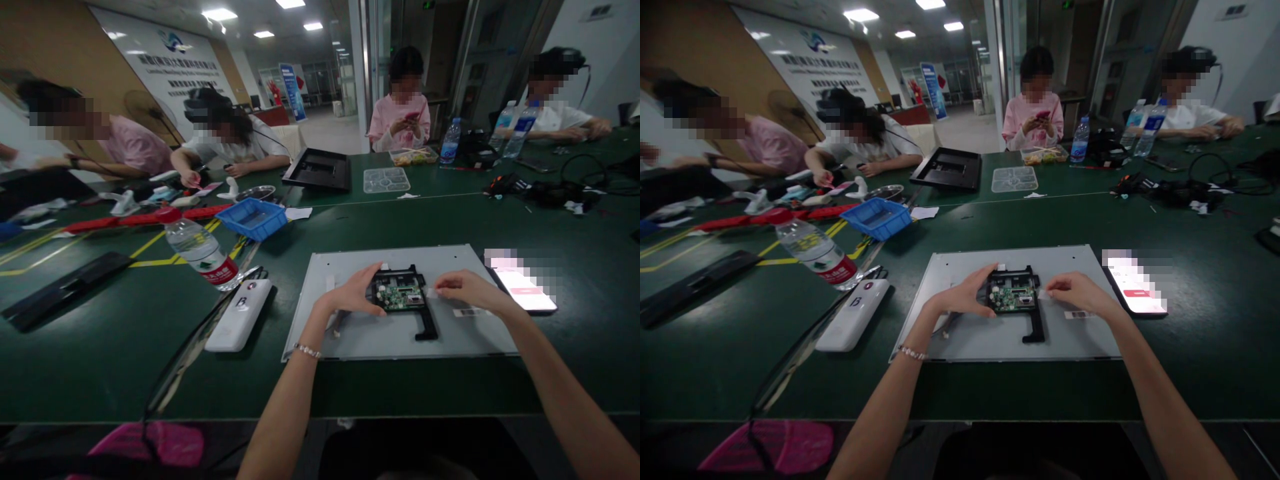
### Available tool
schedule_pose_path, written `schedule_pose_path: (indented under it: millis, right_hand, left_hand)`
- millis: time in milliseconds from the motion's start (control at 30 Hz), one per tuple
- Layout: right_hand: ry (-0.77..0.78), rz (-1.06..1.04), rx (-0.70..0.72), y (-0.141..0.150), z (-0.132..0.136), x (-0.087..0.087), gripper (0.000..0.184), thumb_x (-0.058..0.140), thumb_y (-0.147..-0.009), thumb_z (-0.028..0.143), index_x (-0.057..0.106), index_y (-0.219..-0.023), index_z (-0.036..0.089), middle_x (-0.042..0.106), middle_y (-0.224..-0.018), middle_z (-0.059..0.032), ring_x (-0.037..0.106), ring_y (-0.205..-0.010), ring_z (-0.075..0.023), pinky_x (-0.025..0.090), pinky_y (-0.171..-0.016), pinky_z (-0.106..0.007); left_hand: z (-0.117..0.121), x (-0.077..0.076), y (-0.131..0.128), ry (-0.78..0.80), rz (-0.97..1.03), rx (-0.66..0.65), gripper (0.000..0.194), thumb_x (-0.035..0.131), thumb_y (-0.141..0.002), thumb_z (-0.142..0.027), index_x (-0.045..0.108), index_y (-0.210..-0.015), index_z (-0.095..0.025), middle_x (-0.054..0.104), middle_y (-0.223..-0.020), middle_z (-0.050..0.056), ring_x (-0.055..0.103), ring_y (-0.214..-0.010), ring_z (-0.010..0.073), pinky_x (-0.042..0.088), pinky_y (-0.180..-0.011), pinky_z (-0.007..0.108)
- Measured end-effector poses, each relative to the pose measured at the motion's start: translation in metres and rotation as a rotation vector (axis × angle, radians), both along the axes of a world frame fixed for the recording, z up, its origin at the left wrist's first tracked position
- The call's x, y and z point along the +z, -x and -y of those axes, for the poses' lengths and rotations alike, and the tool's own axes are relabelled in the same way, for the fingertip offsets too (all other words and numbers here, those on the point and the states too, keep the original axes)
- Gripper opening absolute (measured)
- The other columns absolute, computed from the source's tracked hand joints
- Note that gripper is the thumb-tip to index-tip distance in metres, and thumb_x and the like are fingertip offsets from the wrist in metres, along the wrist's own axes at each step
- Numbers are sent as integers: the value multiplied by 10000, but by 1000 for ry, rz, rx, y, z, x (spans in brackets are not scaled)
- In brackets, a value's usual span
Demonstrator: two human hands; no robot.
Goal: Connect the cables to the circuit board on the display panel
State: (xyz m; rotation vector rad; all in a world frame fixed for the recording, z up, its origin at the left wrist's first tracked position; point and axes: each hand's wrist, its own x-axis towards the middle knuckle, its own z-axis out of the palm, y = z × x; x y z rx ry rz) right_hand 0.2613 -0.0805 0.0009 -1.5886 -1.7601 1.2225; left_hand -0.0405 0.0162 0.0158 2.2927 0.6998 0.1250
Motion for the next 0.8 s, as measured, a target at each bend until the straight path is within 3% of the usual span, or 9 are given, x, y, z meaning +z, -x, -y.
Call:
schedule_pose_path:
  millis: [333,800]
  right_hand:
    - [-17,100,-59,12,-3,-9,198,597,-742,319,724,-858,219,714,-905,-38,645,-857,-196,493,-833,-338]
    - [-151,157,-32,17,-1,-7,285,618,-729,410,721,-885,194,687,-791,-53,604,-715,-185,465,-653,-308]
  left_hand:
    - [3,5,-2,14,5,9,1156,729,-590,-501,63,-1469,-156,105,-1521,165,119,-1382,371,106,-1127,506]
    - [3,1,0,-23,19,5,1135,720,-597,-477,69,-1472,-165,141,-1516,170,144,-1383,362,130,-1119,519]
